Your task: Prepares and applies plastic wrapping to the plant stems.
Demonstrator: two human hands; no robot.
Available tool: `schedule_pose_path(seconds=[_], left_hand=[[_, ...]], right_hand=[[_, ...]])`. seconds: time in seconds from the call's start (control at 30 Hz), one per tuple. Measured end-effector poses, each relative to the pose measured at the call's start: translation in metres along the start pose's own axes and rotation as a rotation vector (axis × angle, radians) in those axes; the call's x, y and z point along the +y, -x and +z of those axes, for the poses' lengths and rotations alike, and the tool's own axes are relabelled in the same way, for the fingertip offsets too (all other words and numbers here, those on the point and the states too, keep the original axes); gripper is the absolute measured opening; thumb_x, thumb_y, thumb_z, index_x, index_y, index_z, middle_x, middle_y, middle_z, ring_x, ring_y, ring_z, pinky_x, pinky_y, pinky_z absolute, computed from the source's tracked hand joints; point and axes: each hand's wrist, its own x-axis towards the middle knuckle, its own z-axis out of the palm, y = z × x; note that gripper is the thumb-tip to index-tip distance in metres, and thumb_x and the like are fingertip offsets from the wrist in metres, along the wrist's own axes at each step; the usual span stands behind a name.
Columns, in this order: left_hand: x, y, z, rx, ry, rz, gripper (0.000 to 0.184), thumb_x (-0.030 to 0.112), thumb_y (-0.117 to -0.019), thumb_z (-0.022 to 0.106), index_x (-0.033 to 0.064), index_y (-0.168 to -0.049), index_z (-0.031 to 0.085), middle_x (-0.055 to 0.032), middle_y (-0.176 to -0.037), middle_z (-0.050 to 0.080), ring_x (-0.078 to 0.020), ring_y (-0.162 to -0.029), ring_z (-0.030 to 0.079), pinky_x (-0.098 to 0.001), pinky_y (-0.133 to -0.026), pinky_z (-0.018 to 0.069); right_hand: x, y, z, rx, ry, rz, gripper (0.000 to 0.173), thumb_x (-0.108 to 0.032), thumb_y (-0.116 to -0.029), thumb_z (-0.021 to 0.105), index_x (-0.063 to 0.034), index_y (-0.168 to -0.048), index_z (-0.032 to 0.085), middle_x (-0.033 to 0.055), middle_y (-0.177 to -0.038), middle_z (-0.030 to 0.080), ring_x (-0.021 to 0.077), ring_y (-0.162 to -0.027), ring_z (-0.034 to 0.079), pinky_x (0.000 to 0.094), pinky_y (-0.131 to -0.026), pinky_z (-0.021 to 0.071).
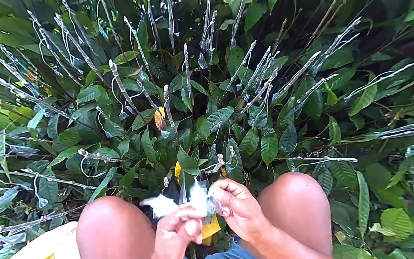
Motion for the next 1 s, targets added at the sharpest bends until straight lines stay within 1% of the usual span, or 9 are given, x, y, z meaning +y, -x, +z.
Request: schedule_pose_path(seconds=[0.13, 0.23, 0.33, 0.43, 0.53, 0.63, 0.73, 0.83, 1.0], left_hand=[[0.003, -0.005, -0.015, 0.275, 0.471, -0.193, 0.034, 0.029, -0.1028, 0.061, 0.0128, -0.132, 0.067, -0.0166, -0.13, 0.067, -0.0181, -0.084, 0.074, -0.028, -0.067, 0.0614], [0.028, 0.001, -0.045, 0.415, 0.312, -0.224, 0.027, 0.024, -0.1044, 0.056, 0.0144, -0.124, 0.072, -0.0135, -0.119, 0.074, -0.017, -0.078, 0.075, -0.0265, -0.064, 0.0617], [0.047, 0.001, -0.058, 0.259, -0.006, -0.144, 0.039, 0.037, -0.1045, 0.056, 0.0129, -0.133, 0.068, -0.0089, -0.125, 0.072, -0.0106, -0.076, 0.073, -0.0224, -0.063, 0.0602], [0.057, -0.013, -0.024, -0.028, -0.283, -0.14, 0.066, 0.048, -0.0964, 0.065, 0.0115, -0.149, 0.052, 0.0008, -0.133, 0.068, -0.0014, -0.078, 0.07, -0.0204, -0.065, 0.0603], [0.046, -0.016, 0.021, -0.083, -0.174, -0.183, 0.082, 0.014, -0.0931, 0.074, -0.0073, -0.156, 0.026, -0.0036, -0.125, 0.069, -0.0059, -0.085, 0.071, -0.0273, -0.074, 0.0636], [0.026, -0.012, 0.025, -0.059, 0.064, -0.183, 0.088, 0.006, -0.1007, 0.061, 0.0144, -0.164, 0.0, -0.0003, -0.11, 0.069, -0.009, -0.078, 0.07, -0.0266, -0.066, 0.0622], [0.012, -0.004, 0.006, -0.233, 0.28, -0.156, 0.077, 0.018, -0.103, 0.061, 0.0423, -0.163, 0.019, 0.002, -0.108, 0.07, -0.0053, -0.085, 0.067, -0.0198, -0.074, 0.0569], [0.008, -0.004, -0.001, -0.434, 0.274, -0.163, 0.033, 0.025, -0.1051, 0.059, 0.0198, -0.137, 0.065, 0.0027, -0.106, 0.071, 0.0008, -0.088, 0.064, -0.0162, -0.078, 0.0535], [0.013, -0.012, -0.006, -0.599, -0.026, -0.181, 0.031, 0.022, -0.1037, 0.062, -0.0029, -0.088, 0.071, -0.0027, -0.072, 0.063, 0.001, -0.067, 0.054, -0.0152, -0.064, 0.044]], right_hand=[[-0.026, -0.002, -0.006, -0.122, 0.36, -0.324, 0.014, -0.024, -0.1019, 0.064, -0.0164, -0.103, 0.076, -0.0099, -0.089, 0.067, -0.0047, -0.076, 0.057, 0.0143, -0.069, 0.0489], [-0.083, 0.003, -0.025, -0.228, 0.618, -0.367, 0.015, -0.027, -0.1016, 0.065, -0.0166, -0.102, 0.076, -0.0112, -0.085, 0.068, -0.006, -0.079, 0.059, 0.0117, -0.071, 0.0494], [-0.112, 0.005, -0.02, -0.447, 0.78, -0.277, 0.018, -0.023, -0.1029, 0.063, -0.0092, -0.1, 0.075, -0.0061, -0.081, 0.066, -0.0055, -0.074, 0.056, 0.0104, -0.066, 0.0456], [-0.089, 0.001, 0.016, -0.508, 0.917, -0.256, 0.016, -0.016, -0.1011, 0.064, -0.0055, -0.099, 0.076, 0.0012, -0.077, 0.064, 0.0004, -0.07, 0.055, 0.0136, -0.062, 0.0448], [-0.055, -0.009, 0.032, -0.323, 0.907, -0.238, 0.015, -0.016, -0.0989, 0.067, -0.0069, -0.098, 0.078, 0.0001, -0.078, 0.066, -0.0004, -0.07, 0.058, 0.0135, -0.063, 0.0479], [-0.043, -0.018, 0.027, -0.149, 0.699, -0.047, 0.011, -0.012, -0.0957, 0.069, -0.0062, -0.096, 0.079, -0.0037, -0.084, 0.071, -0.0028, -0.075, 0.062, 0.0138, -0.067, 0.0514], [-0.031, -0.018, 0.019, -0.093, 0.5, 0.007, 0.01, -0.009, -0.0961, 0.068, -0.0045, -0.096, 0.077, -0.0044, -0.086, 0.071, -0.0027, -0.074, 0.06, 0.0149, -0.067, 0.0502], [-0.025, -0.019, 0.014, -0.228, 0.511, -0.153, 0.012, -0.009, -0.0976, 0.067, -0.0009, -0.098, 0.076, -0.0011, -0.09, 0.071, -0.0016, -0.082, 0.062, 0.0154, -0.074, 0.0524], [-0.017, -0.019, 0.018, -0.344, 0.796, -0.221, 0.015, -0.009, -0.0994, 0.064, -0.0001, -0.098, 0.076, 0.0043, -0.08, 0.068, 0.0007, -0.072, 0.058, 0.0146, -0.066, 0.0477]])
